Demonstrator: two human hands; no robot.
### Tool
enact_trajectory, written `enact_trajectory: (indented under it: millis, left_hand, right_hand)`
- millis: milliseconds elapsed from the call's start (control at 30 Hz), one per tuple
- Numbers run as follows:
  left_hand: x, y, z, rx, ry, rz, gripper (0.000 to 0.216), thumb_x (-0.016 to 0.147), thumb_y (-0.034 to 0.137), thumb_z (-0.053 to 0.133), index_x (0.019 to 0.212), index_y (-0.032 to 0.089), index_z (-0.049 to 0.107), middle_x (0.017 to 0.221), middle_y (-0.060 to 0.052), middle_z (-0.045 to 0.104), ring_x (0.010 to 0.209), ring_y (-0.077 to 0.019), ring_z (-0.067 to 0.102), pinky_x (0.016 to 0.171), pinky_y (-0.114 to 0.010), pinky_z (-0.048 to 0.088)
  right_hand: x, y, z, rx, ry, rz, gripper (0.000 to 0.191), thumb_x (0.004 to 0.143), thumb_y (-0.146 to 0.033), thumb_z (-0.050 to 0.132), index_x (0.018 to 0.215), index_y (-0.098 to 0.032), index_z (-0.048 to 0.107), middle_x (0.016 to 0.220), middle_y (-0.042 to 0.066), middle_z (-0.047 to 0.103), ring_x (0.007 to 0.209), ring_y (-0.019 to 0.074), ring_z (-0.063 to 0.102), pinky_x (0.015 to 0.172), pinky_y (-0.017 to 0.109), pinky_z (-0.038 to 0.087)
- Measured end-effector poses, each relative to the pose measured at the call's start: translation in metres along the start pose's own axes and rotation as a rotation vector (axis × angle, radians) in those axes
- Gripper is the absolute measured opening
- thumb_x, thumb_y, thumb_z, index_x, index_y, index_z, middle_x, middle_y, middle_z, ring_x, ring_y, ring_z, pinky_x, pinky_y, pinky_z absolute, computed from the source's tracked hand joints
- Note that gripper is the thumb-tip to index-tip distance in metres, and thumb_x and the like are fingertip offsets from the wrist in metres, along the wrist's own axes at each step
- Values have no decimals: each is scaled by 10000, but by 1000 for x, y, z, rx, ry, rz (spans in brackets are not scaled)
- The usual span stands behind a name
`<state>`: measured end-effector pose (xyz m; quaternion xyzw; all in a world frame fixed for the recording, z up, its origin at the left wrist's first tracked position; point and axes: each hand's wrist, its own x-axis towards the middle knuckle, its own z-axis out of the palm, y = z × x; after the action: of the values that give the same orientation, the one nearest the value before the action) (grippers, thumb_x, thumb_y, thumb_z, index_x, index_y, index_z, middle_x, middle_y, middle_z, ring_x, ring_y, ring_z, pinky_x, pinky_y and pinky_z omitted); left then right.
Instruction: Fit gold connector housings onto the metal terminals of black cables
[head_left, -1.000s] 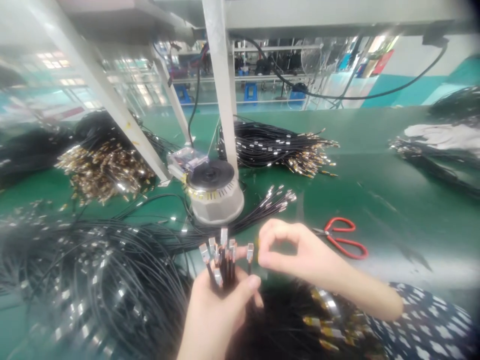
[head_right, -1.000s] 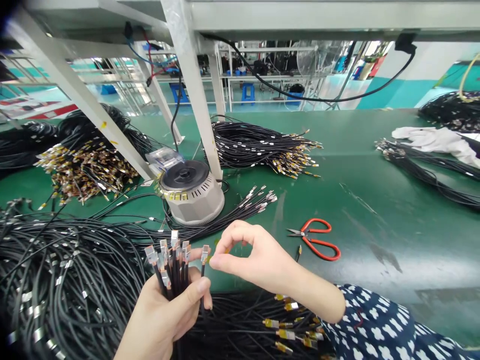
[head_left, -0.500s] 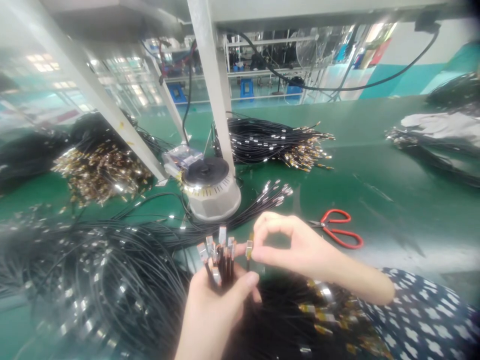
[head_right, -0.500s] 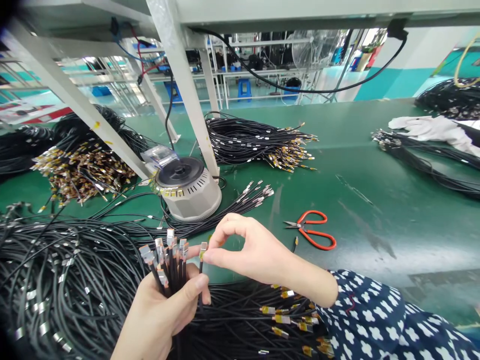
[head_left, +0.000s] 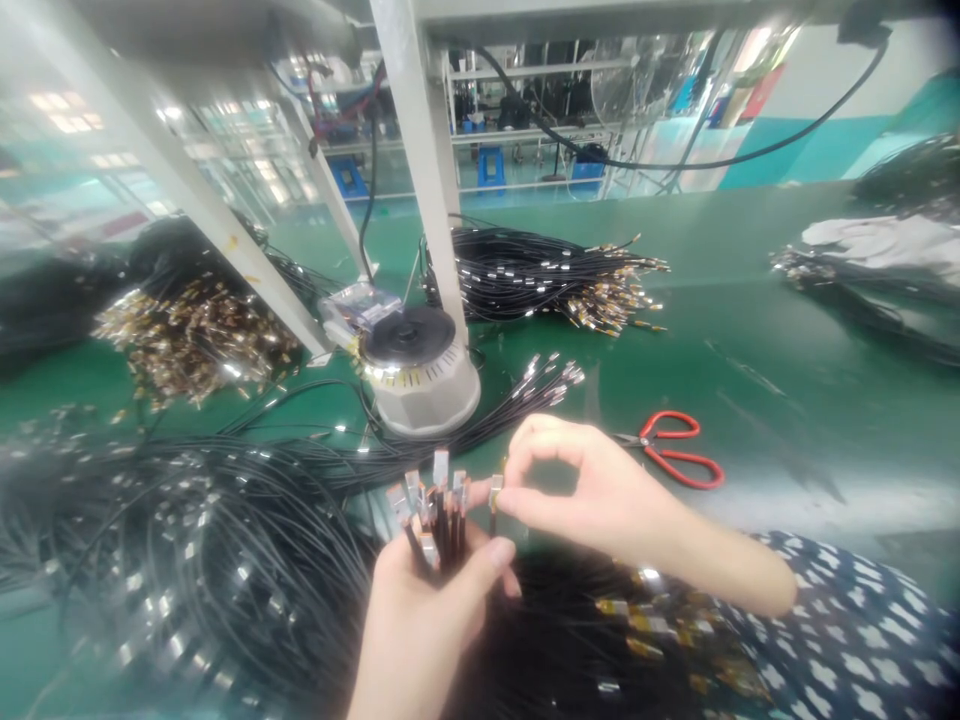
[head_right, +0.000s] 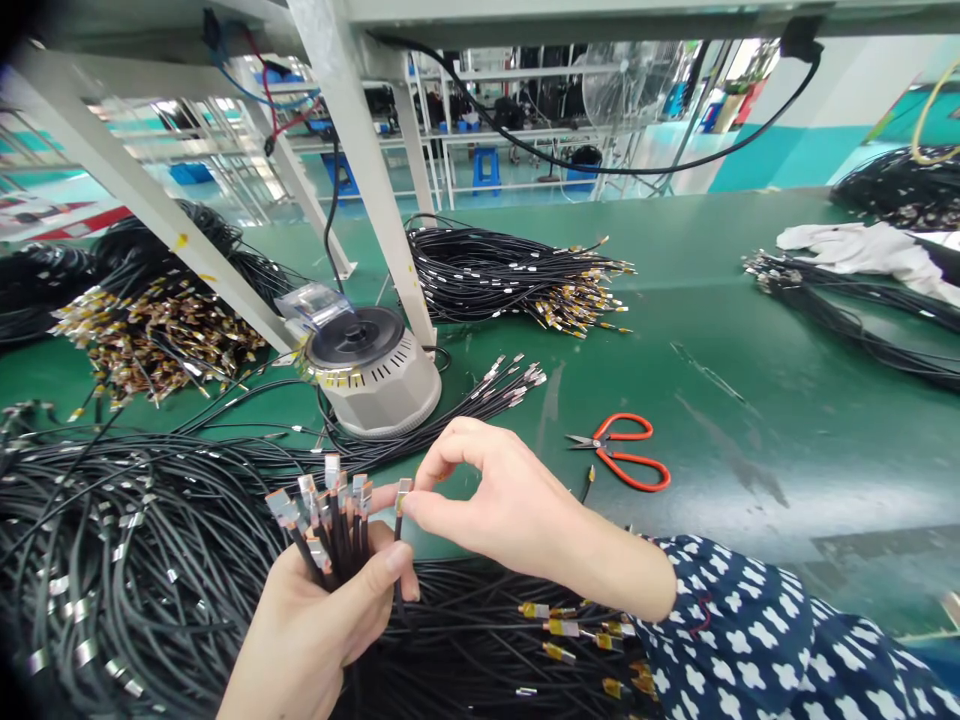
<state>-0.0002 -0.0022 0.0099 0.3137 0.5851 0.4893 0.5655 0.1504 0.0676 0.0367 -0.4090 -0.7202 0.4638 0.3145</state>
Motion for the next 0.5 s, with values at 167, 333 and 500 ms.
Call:
enact_trajectory:
  millis: [167,333,500]
  left_hand:
    - [-3,2,1,-59,26,-18,533,683,339,792,1140,102,651,491,-7,616,325,-27,293,340,-171,181]
    - [0,2,-2,-108,17,-14,413,694,319,790,1029,150,616,516,-12,650,305,-15,275,329,-160,188]
    - [2,1,-5,-111,15,9,283,730,275,764,921,165,586,530,-11,662,302,-8,280,325,-146,195]
  right_hand:
    - [0,2,4,-28,40,5,138,765,-175,700,649,-182,624,780,-11,619,781,146,613,768,287,459]
    - [-2,5,4,33,47,-34,65,808,-224,678,750,-196,684,842,12,673,836,165,630,815,303,477]
    - [0,14,6,292,-5,124,197,878,-336,589,968,-188,682,982,49,713,918,191,647,848,334,494]
